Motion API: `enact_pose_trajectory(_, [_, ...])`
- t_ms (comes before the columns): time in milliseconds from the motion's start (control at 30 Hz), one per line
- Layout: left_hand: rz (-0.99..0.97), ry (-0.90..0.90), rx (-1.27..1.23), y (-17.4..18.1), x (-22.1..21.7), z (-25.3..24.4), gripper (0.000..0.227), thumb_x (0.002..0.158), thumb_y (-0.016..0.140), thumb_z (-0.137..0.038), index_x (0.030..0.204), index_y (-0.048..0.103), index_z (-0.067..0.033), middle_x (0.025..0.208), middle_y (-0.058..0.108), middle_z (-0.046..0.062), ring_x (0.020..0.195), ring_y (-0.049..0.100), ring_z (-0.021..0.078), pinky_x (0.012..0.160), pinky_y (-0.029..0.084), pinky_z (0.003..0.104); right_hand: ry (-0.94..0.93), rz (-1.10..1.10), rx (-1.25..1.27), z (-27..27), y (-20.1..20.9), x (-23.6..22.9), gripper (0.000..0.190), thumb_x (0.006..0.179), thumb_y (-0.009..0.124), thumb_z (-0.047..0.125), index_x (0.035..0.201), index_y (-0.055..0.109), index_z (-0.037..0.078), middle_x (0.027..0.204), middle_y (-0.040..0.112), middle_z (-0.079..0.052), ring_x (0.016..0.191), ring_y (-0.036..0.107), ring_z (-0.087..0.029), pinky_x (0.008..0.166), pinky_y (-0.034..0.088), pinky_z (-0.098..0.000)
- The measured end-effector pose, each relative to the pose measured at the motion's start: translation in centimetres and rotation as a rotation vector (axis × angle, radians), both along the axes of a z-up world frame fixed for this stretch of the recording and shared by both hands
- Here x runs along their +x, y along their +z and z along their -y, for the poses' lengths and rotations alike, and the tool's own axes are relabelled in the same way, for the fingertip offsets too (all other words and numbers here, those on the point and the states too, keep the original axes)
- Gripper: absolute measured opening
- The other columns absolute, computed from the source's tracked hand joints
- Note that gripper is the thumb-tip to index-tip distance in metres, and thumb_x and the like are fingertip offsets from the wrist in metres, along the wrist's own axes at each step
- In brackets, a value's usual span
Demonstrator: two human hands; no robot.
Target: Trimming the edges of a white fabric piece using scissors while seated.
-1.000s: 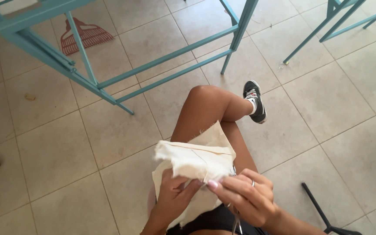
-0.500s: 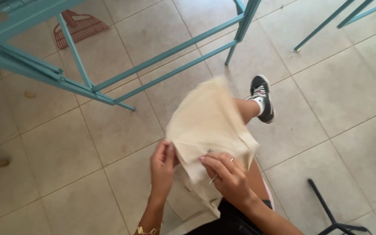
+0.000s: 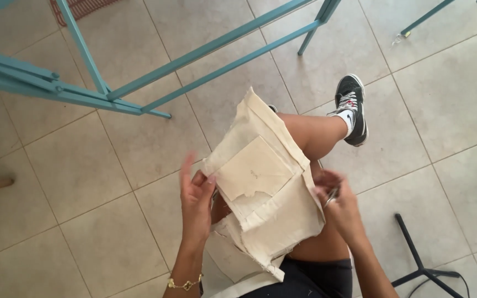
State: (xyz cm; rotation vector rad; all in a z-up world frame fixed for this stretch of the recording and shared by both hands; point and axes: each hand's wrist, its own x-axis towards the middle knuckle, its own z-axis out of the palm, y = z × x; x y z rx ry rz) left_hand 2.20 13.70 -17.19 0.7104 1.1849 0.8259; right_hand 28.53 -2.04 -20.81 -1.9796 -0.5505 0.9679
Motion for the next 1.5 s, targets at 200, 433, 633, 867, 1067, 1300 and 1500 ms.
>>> enact_pose_trajectory(200, [-0.329, -0.255, 0.217, 5.7, -0.7, 0.0, 0.052, 0.099, 0.073, -0.022, 0.148, 0.068, -0.0077, 0.152, 0.066, 0.011, 0.125, 0.062, 0.0170, 0.114, 0.047, 0.035, 0.043, -0.284, 0.018, 3.8, -4.5, 1.2, 0.030, 0.085, 0.091, 0.016, 0.106, 0.074, 0.006, 0.084, 0.071, -0.004, 0.077, 0.064, -0.013, 0.070, 0.051, -0.0275])
enact_pose_trajectory(433, [-0.900, -0.387, 0.360, 5.7, -6.4, 5.3, 0.056, 0.093, 0.079, -0.018, 0.147, 0.069, -0.0291, 0.160, 0.048, 0.015, 0.102, 0.076, 0.0197, 0.098, 0.062, 0.034, 0.340, 0.106, -0.069, -2.8, 5.6, 5.5, 0.027, 0.095, 0.076, 0.036, 0.112, 0.078, 0.014, 0.095, 0.077, 0.004, 0.087, 0.063, -0.008, 0.076, 0.047, -0.0267])
enact_pose_trajectory(633, [-0.840, -0.528, 1.248, 6.2, 0.0, 5.0, 0.020, 0.109, 0.067, -0.016, 0.126, 0.078, -0.0135, 0.133, 0.076, 0.003, 0.121, 0.069, 0.0268, 0.106, 0.050, 0.043, 0.357, 0.333, 0.081, -5.3, 2.5, 3.8, 0.032, 0.086, 0.073, -0.010, 0.113, 0.074, 0.008, 0.108, 0.079, -0.004, 0.098, 0.074, -0.020, 0.090, 0.056, -0.0340])
enact_pose_trajectory(867, [-0.880, -0.707, 1.492, 4.5, 4.0, 2.2, 0.026, 0.103, 0.077, 0.000, 0.128, 0.076, -0.0046, 0.131, 0.071, 0.006, 0.112, 0.062, 0.0289, 0.091, 0.052, 0.043, 0.337, 0.209, 0.140, -3.8, 3.9, 6.3, 0.030, 0.089, 0.065, -0.011, 0.112, 0.070, 0.007, 0.108, 0.076, -0.002, 0.097, 0.068, -0.014, 0.090, 0.051, -0.0284])
enact_pose_trajectory(1067, [-0.869, -0.664, 1.776, 4.0, 3.8, 0.9, 0.008, 0.100, 0.084, 0.003, 0.104, 0.080, -0.0024, 0.116, 0.076, 0.010, 0.101, 0.067, 0.0295, 0.084, 0.061, 0.042, 0.455, 0.415, 0.041, -6.0, 3.3, 8.3, 0.019, 0.083, 0.058, -0.011, 0.095, 0.058, 0.004, 0.084, 0.061, -0.005, 0.077, 0.052, -0.021, 0.070, 0.041, -0.0349])
enact_pose_trajectory(1300, [-0.870, -0.781, 1.758, 5.2, 2.8, 1.1, 0.013, 0.102, 0.078, 0.004, 0.114, 0.082, -0.0008, 0.121, 0.073, 0.011, 0.105, 0.067, 0.0303, 0.087, 0.064, 0.044, 0.264, 0.786, 0.335, -6.0, 4.4, 2.0, 0.034, 0.100, 0.068, -0.009, 0.132, 0.063, 0.000, 0.141, 0.060, -0.020, 0.130, 0.064, -0.041, 0.110, 0.050, -0.0517])
enact_pose_trajectory(1500, [-0.872, -0.814, 1.840, 5.0, 3.3, -0.4, 0.011, 0.102, 0.078, 0.004, 0.111, 0.081, -0.0002, 0.112, 0.073, 0.010, 0.098, 0.064, 0.0284, 0.081, 0.063, 0.041, 0.191, 0.150, 0.550, -2.3, 6.2, -7.3, 0.016, 0.101, 0.066, -0.003, 0.115, 0.068, 0.005, 0.110, 0.073, -0.011, 0.099, 0.074, -0.021, 0.093, 0.059, -0.0301])
